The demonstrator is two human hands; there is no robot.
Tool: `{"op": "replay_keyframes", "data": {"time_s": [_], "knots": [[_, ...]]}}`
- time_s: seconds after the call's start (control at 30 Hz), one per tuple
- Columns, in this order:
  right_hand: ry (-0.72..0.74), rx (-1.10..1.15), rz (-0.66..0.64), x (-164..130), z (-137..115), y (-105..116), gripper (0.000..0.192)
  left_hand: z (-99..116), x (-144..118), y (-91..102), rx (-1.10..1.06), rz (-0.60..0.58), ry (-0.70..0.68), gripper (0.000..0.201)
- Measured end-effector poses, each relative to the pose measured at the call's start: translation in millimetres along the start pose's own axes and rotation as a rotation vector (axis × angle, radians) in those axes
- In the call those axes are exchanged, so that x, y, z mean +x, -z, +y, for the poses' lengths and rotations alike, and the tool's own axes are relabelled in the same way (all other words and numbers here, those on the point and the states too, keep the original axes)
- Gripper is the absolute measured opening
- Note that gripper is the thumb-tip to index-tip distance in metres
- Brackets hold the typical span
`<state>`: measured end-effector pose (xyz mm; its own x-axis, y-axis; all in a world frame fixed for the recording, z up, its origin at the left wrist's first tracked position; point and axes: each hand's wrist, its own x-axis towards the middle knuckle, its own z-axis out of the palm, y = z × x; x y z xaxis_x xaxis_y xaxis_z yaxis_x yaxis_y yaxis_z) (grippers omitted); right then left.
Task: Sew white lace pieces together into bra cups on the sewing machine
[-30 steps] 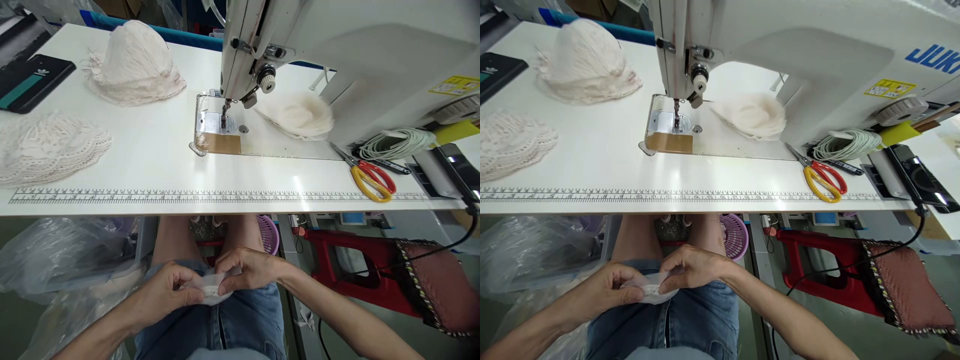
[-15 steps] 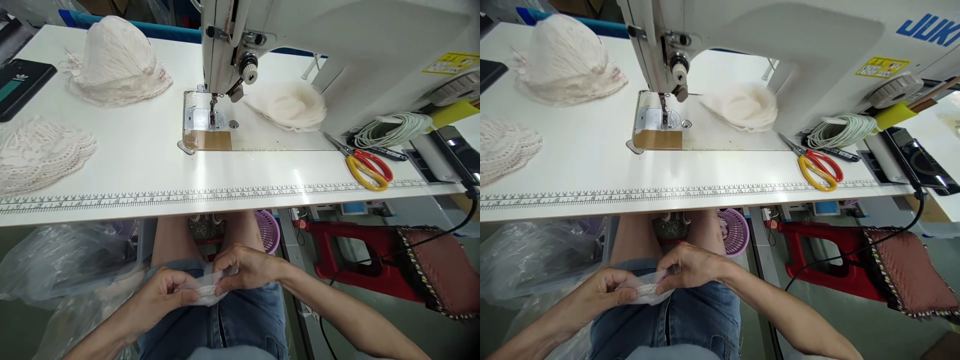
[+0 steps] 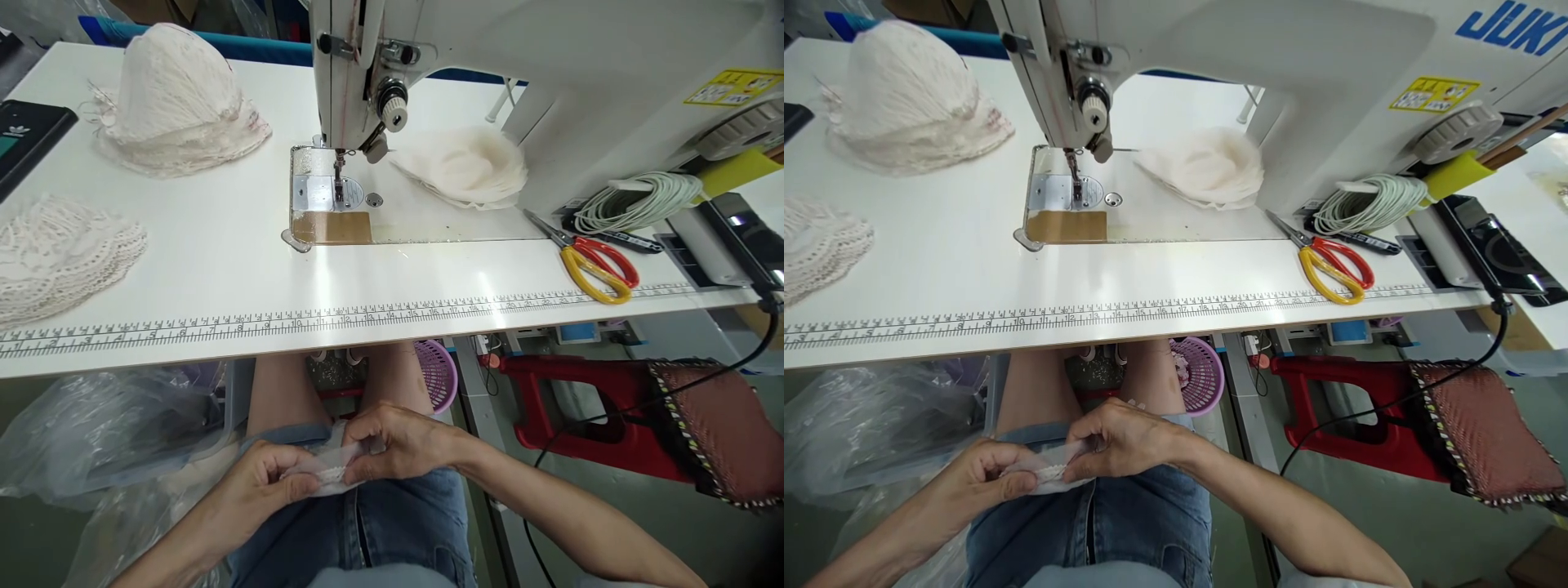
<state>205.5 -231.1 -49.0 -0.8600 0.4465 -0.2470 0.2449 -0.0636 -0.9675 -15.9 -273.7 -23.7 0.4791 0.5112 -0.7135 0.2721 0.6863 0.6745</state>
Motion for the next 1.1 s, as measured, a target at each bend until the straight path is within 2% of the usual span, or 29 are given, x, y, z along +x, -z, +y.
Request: {"op": "replay_keyframes", "data": {"time_s": [0.17,0.27,0.4,0.63,0.73,0.87,0.97,1.1], "knots": [[-0.003,-0.034,-0.009,1,-4,0,0.021,4,-2,2.2,0.108,-0.019,0.003,0.041],[-0.006,-0.088,-0.017,4,-10,-1,0.02,9,0,1.7,0.195,-0.034,0.007,0.034],[-0.023,-0.104,-0.019,5,-11,-1,0.02,12,4,-0.7,0.249,0.019,0.029,0.028],[0.035,0.114,-0.053,5,4,2,0.029,4,7,-2.2,0.133,0.009,0.057,0.025],[0.042,-0.022,-0.018,9,1,0,0.031,1,8,-3.2,0.119,0.014,0.037,0.025],[0.119,-0.173,-0.011,14,-6,-1,0.032,1,9,-3.2,0.156,0.053,0.018,0.029],[0.121,-0.089,-0.053,12,-4,4,0.032,3,6,-0.7,0.092,0.05,0.061,0.024],[0.052,0.079,-0.124,4,3,10,0.033,4,2,3.9,0.04,0.038,0.105,0.024]]}}
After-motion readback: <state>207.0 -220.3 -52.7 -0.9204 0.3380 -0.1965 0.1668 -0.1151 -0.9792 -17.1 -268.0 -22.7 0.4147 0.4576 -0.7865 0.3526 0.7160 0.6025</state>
